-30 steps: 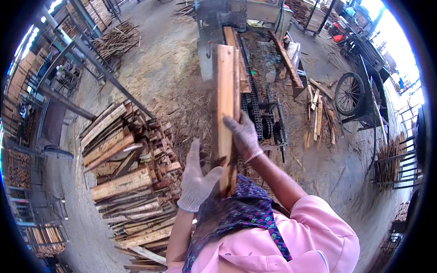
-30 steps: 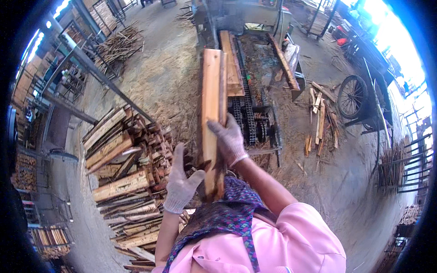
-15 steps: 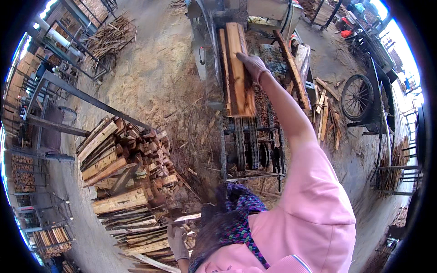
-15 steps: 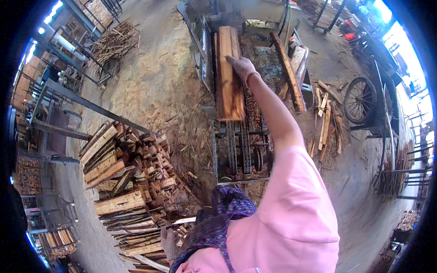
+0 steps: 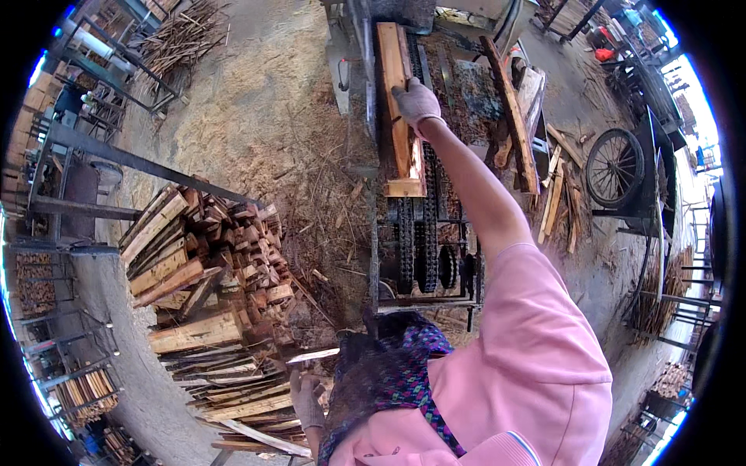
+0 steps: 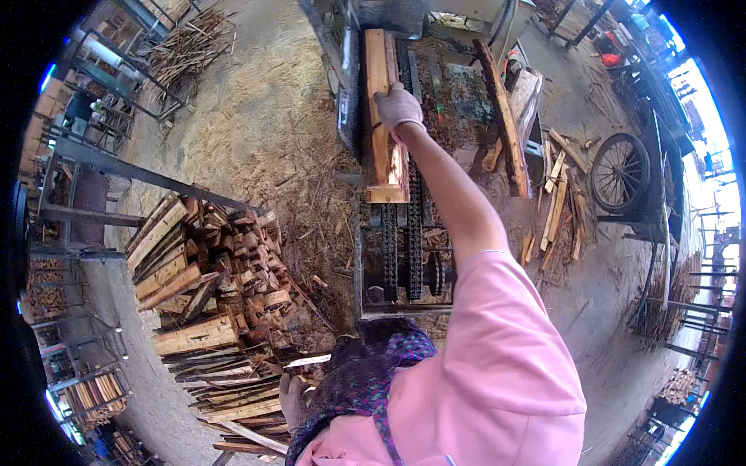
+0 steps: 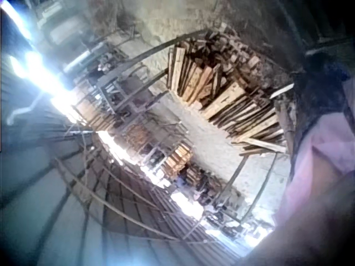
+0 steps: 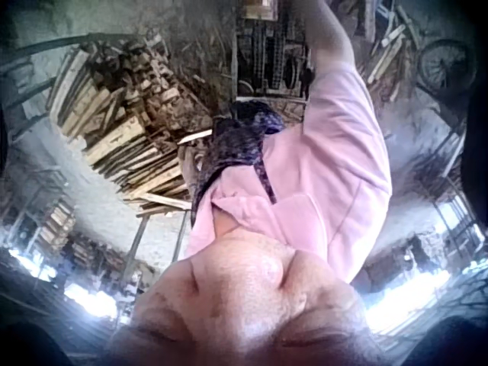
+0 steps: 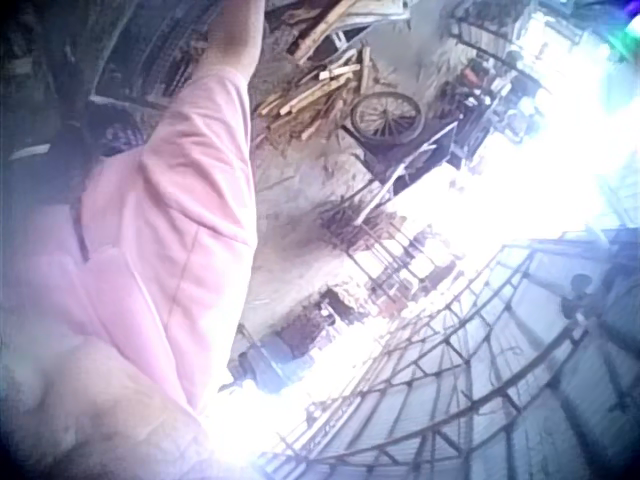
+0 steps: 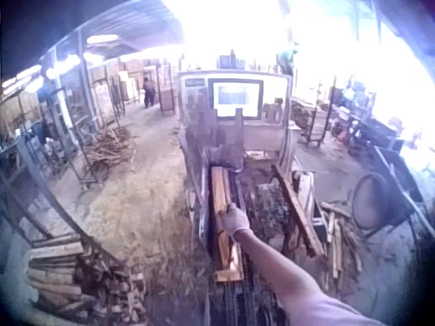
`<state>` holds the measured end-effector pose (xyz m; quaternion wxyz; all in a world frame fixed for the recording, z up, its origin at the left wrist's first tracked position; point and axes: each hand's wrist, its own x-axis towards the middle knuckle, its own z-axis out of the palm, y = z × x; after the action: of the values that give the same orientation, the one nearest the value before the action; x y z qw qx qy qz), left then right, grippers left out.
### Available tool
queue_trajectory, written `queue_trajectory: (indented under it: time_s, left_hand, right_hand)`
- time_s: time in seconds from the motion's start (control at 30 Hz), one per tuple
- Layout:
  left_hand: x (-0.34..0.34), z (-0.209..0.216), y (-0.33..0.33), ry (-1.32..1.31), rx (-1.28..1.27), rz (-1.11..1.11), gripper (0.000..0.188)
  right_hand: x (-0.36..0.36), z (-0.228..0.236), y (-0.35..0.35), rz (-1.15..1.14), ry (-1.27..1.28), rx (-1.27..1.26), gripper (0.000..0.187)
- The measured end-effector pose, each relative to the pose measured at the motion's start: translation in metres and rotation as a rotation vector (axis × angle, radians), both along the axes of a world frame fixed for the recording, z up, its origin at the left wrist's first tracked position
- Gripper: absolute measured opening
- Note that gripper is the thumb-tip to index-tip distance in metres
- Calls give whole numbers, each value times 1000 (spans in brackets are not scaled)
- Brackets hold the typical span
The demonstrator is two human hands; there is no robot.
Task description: The person repeatedly picks up wooden planks from a metal rack and places them onto a conveyor belt. The planks are fed into a processing machine as part of a continuous workflow in a wood processing facility.
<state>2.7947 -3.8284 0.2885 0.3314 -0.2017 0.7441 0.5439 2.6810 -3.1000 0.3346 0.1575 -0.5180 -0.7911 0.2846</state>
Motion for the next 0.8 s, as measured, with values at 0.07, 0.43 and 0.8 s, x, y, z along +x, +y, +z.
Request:
queue_trajectory:
  time_s: [0.07,0.43,0.8]
  left_hand:
    - [-16,18,41,-61,-6,59,68]
    - [-15,17,26,57,42,-14,69]
    - [121,-100,-157,-33,-407,518,79]
  right_hand:
    - [1,-3,6,-5,-16,31,60]
    - [118,33,-162,258,403,-25,55]
    - [127,30,-400,1176,25,-507,69]
